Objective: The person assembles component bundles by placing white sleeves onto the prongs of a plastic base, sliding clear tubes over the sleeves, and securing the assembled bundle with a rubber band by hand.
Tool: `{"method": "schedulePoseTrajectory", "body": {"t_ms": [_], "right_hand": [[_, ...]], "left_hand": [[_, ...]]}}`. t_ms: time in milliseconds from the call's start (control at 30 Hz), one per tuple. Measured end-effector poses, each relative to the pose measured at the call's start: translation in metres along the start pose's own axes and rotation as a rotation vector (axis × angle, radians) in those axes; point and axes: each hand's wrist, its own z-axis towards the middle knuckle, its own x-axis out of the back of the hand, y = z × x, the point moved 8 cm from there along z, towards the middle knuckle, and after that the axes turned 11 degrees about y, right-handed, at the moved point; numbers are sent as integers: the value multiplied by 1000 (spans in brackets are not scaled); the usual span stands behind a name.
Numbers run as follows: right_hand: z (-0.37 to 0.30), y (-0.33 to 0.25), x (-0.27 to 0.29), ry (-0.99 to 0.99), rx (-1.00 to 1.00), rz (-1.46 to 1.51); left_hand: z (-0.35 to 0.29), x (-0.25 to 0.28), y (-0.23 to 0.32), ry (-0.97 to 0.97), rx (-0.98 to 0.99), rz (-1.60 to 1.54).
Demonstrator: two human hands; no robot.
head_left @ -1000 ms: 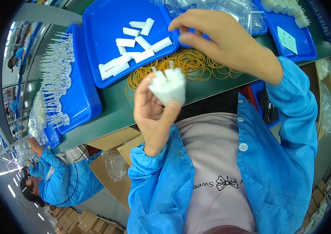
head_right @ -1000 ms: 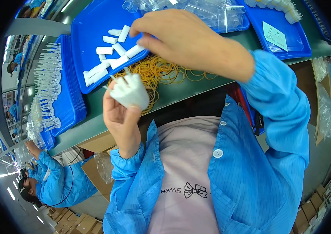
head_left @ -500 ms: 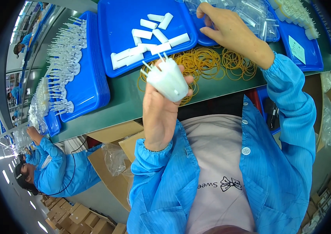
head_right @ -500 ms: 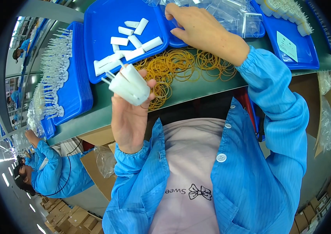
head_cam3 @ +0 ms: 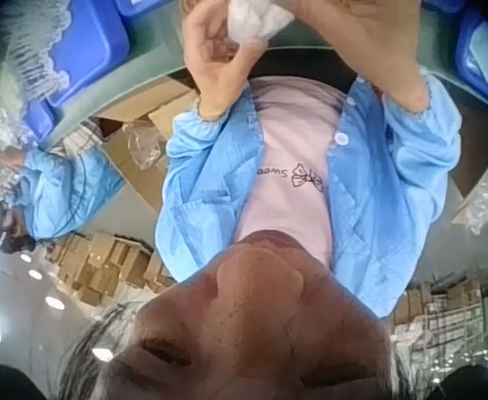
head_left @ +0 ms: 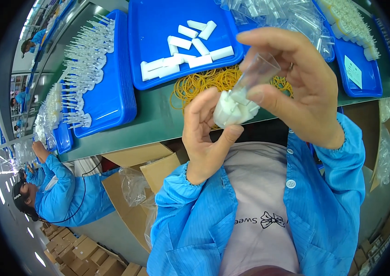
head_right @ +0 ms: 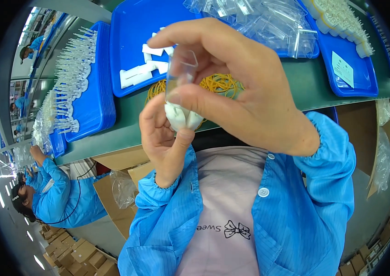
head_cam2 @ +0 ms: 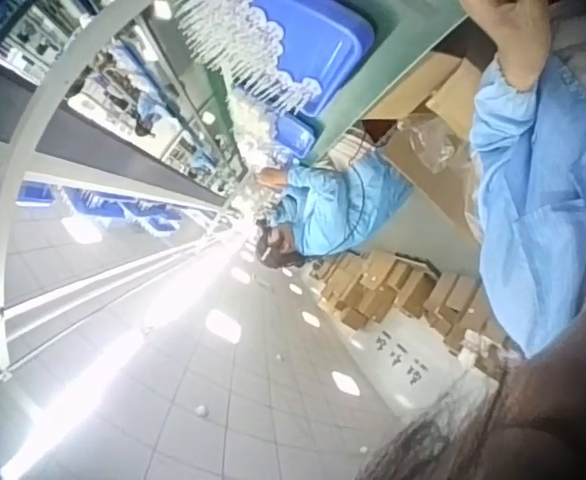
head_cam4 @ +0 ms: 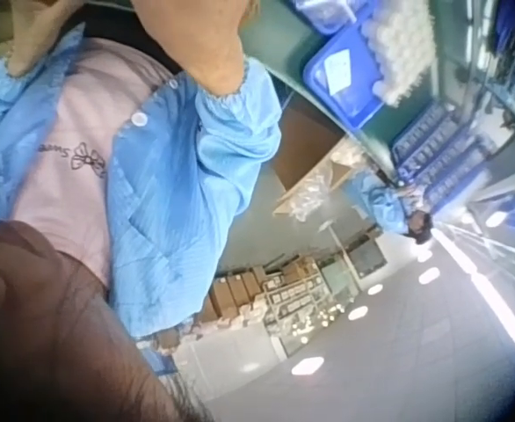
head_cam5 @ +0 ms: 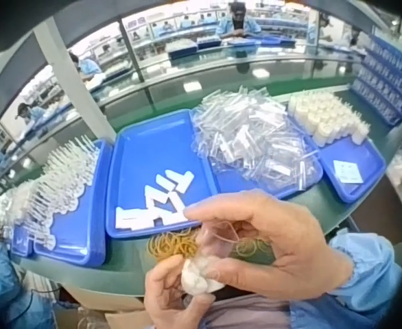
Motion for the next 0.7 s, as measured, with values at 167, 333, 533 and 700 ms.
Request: {"method": "schedulePoseTrajectory", "body": {"t_ms": [167,333,533,700], "right_hand": [[-12,-3,9,66,54,-17],[-21,-3,11,117,30,30],[-27,-4,16,215,-1,80],[-30,-10,8,148,95,-84]], "left_hand": [[-2,-2,8,-32,-135,118],[-3,1,11,18,-146,169],[-4,1,16,20,-206,208],[-6,-1,20,70,-151,86]]}}
